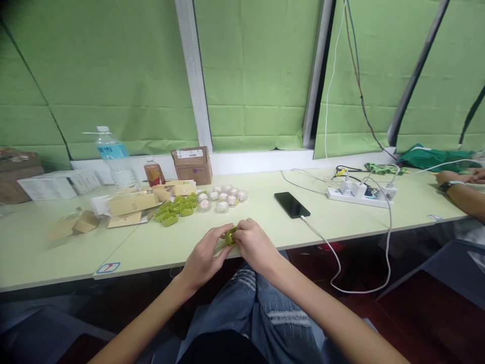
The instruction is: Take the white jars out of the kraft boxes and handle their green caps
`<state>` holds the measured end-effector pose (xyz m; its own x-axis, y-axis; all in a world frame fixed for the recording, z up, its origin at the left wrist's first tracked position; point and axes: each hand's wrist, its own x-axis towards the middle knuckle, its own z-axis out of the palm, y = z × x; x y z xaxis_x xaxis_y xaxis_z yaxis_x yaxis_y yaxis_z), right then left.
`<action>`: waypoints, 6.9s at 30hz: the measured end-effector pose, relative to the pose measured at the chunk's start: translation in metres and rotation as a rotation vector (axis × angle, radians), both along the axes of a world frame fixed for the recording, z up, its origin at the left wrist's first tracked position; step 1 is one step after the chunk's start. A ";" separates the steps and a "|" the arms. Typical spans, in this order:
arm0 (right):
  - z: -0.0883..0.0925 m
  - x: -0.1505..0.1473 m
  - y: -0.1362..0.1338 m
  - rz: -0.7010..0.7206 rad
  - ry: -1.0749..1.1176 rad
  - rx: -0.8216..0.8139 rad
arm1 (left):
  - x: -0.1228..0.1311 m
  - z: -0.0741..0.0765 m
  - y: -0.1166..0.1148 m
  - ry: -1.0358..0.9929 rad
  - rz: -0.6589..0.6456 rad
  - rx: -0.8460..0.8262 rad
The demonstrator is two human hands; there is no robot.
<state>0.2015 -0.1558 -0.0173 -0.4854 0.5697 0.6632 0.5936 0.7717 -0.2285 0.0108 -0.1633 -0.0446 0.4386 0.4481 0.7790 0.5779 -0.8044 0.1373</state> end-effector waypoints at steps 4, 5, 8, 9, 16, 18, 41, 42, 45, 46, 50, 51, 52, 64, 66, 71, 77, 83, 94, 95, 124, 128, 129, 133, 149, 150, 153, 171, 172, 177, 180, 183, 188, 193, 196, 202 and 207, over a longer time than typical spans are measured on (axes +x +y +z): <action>-0.004 -0.001 0.001 0.000 -0.002 0.037 | 0.000 -0.001 -0.001 -0.011 -0.017 0.017; -0.003 -0.002 0.000 -0.001 -0.010 0.050 | -0.001 -0.001 -0.001 -0.016 -0.022 0.023; -0.002 -0.003 -0.003 -0.029 -0.051 0.085 | -0.002 -0.002 -0.001 -0.023 -0.031 0.038; -0.001 -0.004 -0.004 -0.035 -0.066 0.092 | -0.002 -0.002 -0.001 -0.026 -0.031 0.042; -0.002 -0.005 -0.004 0.016 -0.062 0.084 | -0.003 -0.003 0.000 -0.043 -0.040 0.072; -0.003 -0.006 -0.004 0.032 -0.038 0.084 | -0.003 -0.001 -0.001 -0.054 -0.051 0.074; -0.005 -0.009 -0.005 0.030 0.097 0.015 | -0.003 0.004 -0.003 -0.091 -0.144 0.068; -0.005 -0.008 -0.004 0.042 0.109 -0.002 | -0.003 0.004 -0.003 -0.093 -0.143 0.063; 0.002 -0.001 -0.001 0.109 0.084 -0.033 | -0.004 0.006 -0.004 -0.152 -0.110 0.025; 0.006 0.001 -0.001 0.137 0.053 -0.033 | -0.005 0.006 -0.004 -0.181 -0.097 0.004; 0.017 0.008 -0.003 0.111 -0.070 0.025 | -0.006 0.007 -0.004 -0.219 -0.102 -0.068; 0.018 0.008 -0.005 0.081 -0.088 0.044 | -0.006 0.007 -0.004 -0.210 -0.118 -0.066; 0.018 0.007 -0.005 0.060 -0.099 0.060 | -0.006 0.007 -0.004 -0.203 -0.133 -0.057; 0.004 -0.006 -0.006 0.104 0.102 0.046 | -0.006 0.006 -0.005 -0.213 -0.202 -0.045; 0.004 -0.007 -0.007 0.102 0.144 0.017 | -0.006 0.006 -0.005 -0.218 -0.207 -0.060; 0.003 -0.007 -0.007 0.146 0.209 -0.012 | -0.006 0.006 -0.005 -0.220 -0.202 -0.105; -0.007 -0.010 -0.005 0.012 0.108 0.059 | -0.007 0.005 -0.005 -0.171 -0.188 -0.108; -0.005 -0.009 -0.006 0.072 0.134 0.112 | -0.007 0.007 -0.005 -0.210 -0.201 -0.134; -0.002 -0.001 0.005 0.154 0.225 -0.005 | -0.008 0.012 -0.006 -0.265 -0.207 -0.289; 0.002 0.002 0.006 0.175 0.227 -0.033 | -0.008 0.013 -0.006 -0.306 -0.212 -0.337; 0.025 0.009 -0.009 0.250 0.138 0.067 | -0.007 0.022 -0.009 -0.660 -0.319 -0.612; 0.034 0.019 -0.006 0.199 0.413 -0.060 | -0.007 0.024 -0.009 -0.693 -0.311 -0.573; 0.034 0.020 -0.004 0.172 0.474 -0.121 | -0.006 0.024 -0.009 -0.693 -0.317 -0.563; 0.020 0.014 0.006 0.262 0.530 -0.474 | -0.006 0.027 -0.009 -0.726 -0.348 -0.573; 0.017 -0.008 -0.018 0.313 0.329 -0.226 | -0.019 0.037 -0.013 -0.470 -0.188 -0.685; 0.017 -0.008 -0.019 0.311 0.329 -0.220 | -0.019 0.037 -0.013 -0.490 -0.196 -0.695; 0.015 -0.009 -0.018 0.306 0.322 -0.185 | -0.018 0.035 -0.012 -0.559 -0.230 -0.736; 0.004 -0.003 -0.004 0.344 0.260 -0.137 | -0.016 0.027 -0.010 -0.583 -0.253 -0.662; 0.002 -0.003 -0.002 0.343 0.252 -0.140 | -0.015 0.027 -0.010 -0.531 -0.233 -0.584; -0.006 0.001 0.008 0.396 0.227 -0.172 | -0.008 0.028 -0.014 -0.270 -0.229 -0.230; -0.005 0.004 0.008 0.446 0.251 -0.249 | -0.006 0.030 -0.017 -0.252 -0.260 -0.168; -0.003 0.005 0.005 0.469 0.283 -0.310 | -0.004 0.031 -0.020 -0.236 -0.275 -0.176; -0.005 0.005 0.004 0.494 0.355 -0.327 | -0.004 0.033 -0.021 -0.280 -0.230 -0.229; -0.005 0.004 0.007 0.518 0.288 -0.233 | -0.005 0.029 -0.018 -0.294 -0.196 -0.240; -0.004 0.004 0.009 0.503 0.245 -0.195 | -0.004 0.026 -0.018 -0.275 -0.222 -0.199; -0.005 0.007 0.013 0.539 0.235 -0.217 | -0.002 0.028 -0.022 -0.226 -0.271 -0.139; -0.007 0.008 0.012 0.584 0.275 -0.264 | -0.002 0.033 -0.028 -0.191 -0.289 -0.138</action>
